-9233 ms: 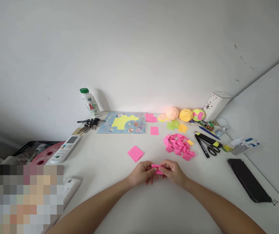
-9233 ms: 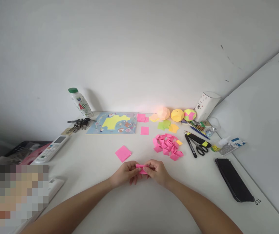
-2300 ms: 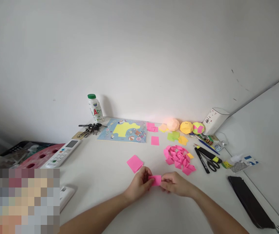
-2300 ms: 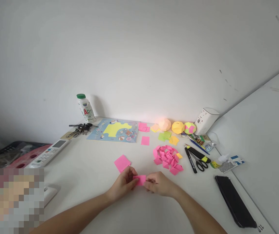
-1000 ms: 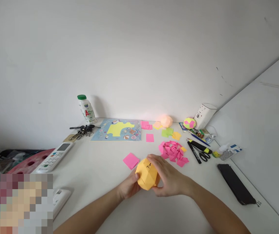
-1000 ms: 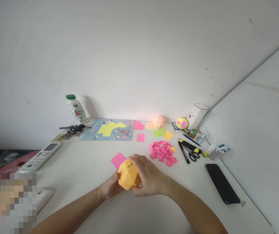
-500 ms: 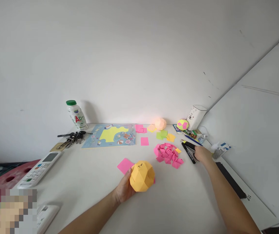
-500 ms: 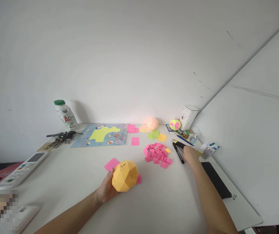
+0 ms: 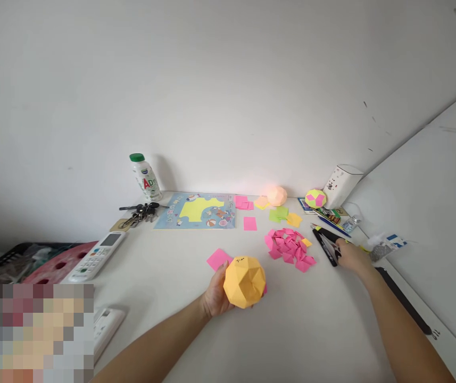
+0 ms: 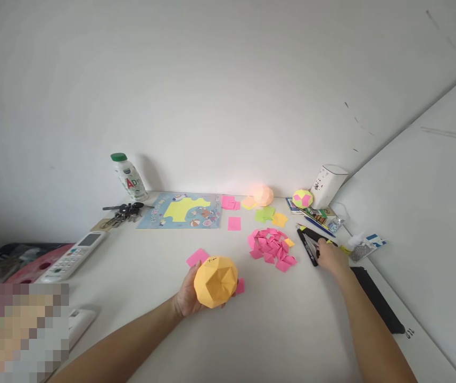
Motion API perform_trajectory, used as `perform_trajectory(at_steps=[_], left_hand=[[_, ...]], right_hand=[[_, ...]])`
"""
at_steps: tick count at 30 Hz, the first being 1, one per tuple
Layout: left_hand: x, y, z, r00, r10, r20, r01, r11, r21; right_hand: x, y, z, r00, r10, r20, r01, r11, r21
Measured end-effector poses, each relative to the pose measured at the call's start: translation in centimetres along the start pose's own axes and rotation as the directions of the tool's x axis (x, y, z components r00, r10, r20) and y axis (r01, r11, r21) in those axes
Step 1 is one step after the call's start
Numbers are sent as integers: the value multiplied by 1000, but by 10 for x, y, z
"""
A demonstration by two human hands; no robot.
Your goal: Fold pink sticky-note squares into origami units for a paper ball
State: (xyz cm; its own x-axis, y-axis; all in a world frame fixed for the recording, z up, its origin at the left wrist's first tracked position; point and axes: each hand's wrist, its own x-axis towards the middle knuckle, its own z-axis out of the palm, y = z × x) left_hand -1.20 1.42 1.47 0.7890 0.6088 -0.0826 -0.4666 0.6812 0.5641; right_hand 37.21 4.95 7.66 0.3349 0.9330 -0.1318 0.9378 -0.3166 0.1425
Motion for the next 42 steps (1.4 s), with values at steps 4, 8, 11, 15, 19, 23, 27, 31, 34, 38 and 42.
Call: perform_trajectory(at_steps=[4,8,11,15,19,23,27,31,34,38,42], left_hand=[[2,0,-2,1000,2,24,-2,1000,-15],[2,-1,-6,999,19,34,-17,999,-35],[3,-3,-9,1000,24,20,-23,999,-38],[2,-5,-12,999,42,-18,-42,999,-34],[1,-6,-13,998,39,-55,-42,998,-43],[3,-5,-11,999,46,5,-45,998,-51],[4,-3,-9,997,47,65,-42,996,-80],[4,-4,-9,994,71,86,-62,993,-102],[4,-4,-10,994,92,62,-85,990,-115],[4,-4,-7,990,127,61,-119,986,-120],[3,-3,-3,988,146,46,-141,986,-88]], right_hand=[[-30,15,-9,995,-98,-8,84,798,596],[-80,2,-20,896,-443,34,90,255,963],[-117,-32,-23,755,-656,30,86,144,986],[-148,-80,-23,747,-663,-45,213,175,961],[-156,-105,-25,744,-612,-266,438,146,887],[-157,-107,-19,862,-419,-286,369,130,920],[-158,-109,-11,922,-270,-279,301,42,953],[-160,-119,-7,936,-197,-293,304,27,952],[-162,-125,-4,950,-171,-261,275,60,960],[-163,-126,0,957,-148,-251,266,95,959],[-164,-125,0,944,-144,-296,315,132,940]])
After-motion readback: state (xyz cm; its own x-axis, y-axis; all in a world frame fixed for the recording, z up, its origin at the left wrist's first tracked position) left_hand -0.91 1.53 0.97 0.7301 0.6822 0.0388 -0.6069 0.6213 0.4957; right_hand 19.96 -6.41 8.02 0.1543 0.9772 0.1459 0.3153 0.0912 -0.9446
